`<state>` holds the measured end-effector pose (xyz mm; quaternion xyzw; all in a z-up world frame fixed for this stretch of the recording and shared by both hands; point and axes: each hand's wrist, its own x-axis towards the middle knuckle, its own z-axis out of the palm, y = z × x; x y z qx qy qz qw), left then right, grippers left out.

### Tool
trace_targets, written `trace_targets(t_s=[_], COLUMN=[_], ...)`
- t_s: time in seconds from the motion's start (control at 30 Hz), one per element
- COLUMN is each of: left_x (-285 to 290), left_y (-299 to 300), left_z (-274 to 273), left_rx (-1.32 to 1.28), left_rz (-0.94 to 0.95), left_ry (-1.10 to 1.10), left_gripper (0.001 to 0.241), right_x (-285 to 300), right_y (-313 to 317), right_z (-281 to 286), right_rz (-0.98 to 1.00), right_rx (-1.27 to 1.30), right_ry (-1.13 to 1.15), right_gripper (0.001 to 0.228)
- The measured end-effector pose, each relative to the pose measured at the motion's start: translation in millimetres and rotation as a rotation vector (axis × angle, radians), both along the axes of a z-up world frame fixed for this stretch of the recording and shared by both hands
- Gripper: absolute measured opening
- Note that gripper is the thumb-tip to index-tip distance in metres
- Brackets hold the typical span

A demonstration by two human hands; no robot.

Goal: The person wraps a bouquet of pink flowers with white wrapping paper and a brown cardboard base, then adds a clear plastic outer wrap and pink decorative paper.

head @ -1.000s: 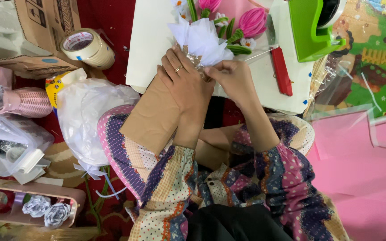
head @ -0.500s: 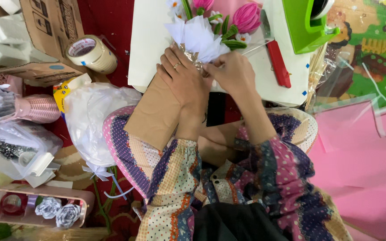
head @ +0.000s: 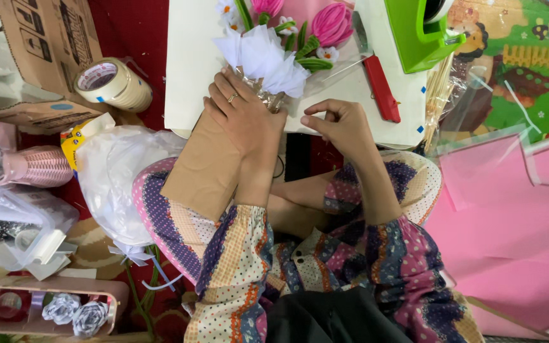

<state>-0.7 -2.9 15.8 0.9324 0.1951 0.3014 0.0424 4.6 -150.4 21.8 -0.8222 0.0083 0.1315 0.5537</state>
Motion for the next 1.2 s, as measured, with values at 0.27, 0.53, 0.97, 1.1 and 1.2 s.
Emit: trace_targets(t_s=[0.27, 0.53, 0.97, 1.1, 1.2], left_x=[4, 5, 8, 6, -2], left_y=[2, 4, 21, 48, 67], left_z=[-15, -19, -21, 15, 47], left_rx=[-0.037, -0.067, -0.122, -0.390, -0.613], left_rz=[-0.001, -0.006, -0.063, -0.163, -0.266], left_ry=[0.131, 0.189, 0.251, 0.275, 0.434], left_gripper=[0.104, 0.108, 0.112, 0.111, 0.107], right_x=[15, 23, 24, 23, 24], right_y=[29, 45, 50, 54, 53], right_z=[-36, -39, -23, 1, 28], right_rz=[-0.181, -0.186, -0.223, -0.250, -0.158], right_rx=[-0.083, -0.150, -0.052, -0.024, -0.036], right_ry=[0.059, 0.109, 0.177, 0.137, 0.049], right_gripper=[0.012, 0.011, 0.019, 0.033, 0.039])
